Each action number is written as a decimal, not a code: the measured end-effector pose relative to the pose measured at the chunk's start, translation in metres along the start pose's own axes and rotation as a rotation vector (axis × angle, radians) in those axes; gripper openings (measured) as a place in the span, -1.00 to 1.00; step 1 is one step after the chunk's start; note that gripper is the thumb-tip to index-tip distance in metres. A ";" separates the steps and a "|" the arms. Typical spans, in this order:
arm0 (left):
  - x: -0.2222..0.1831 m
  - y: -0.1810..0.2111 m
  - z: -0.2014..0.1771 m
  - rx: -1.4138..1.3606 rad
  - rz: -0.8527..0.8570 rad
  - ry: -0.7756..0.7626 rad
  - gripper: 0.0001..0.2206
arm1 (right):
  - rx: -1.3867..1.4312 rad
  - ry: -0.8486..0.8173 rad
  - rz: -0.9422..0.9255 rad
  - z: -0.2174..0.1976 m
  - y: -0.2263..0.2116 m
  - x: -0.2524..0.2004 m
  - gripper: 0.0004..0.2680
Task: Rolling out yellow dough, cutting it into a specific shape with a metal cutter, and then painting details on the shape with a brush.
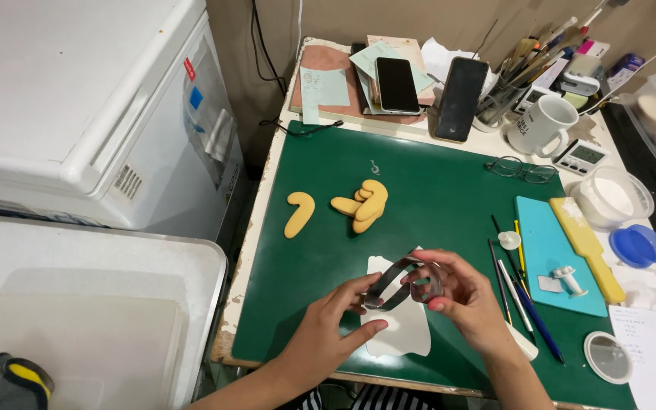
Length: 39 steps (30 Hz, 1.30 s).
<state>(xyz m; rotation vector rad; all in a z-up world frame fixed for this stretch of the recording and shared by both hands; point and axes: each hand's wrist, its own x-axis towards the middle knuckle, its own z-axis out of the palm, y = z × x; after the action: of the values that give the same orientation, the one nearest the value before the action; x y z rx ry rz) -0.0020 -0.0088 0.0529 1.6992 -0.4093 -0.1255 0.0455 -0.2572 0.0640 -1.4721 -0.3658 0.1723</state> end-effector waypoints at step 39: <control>-0.018 -0.050 -0.010 -0.567 -0.472 -0.022 -0.76 | -0.884 -0.213 -0.206 0.061 -0.009 -0.017 -0.23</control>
<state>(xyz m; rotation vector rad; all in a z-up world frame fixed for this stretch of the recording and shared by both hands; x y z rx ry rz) -0.0055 0.0119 0.0031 1.2026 0.0277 -0.5531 0.0081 -0.2063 0.0738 -2.2739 -0.8327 -0.0109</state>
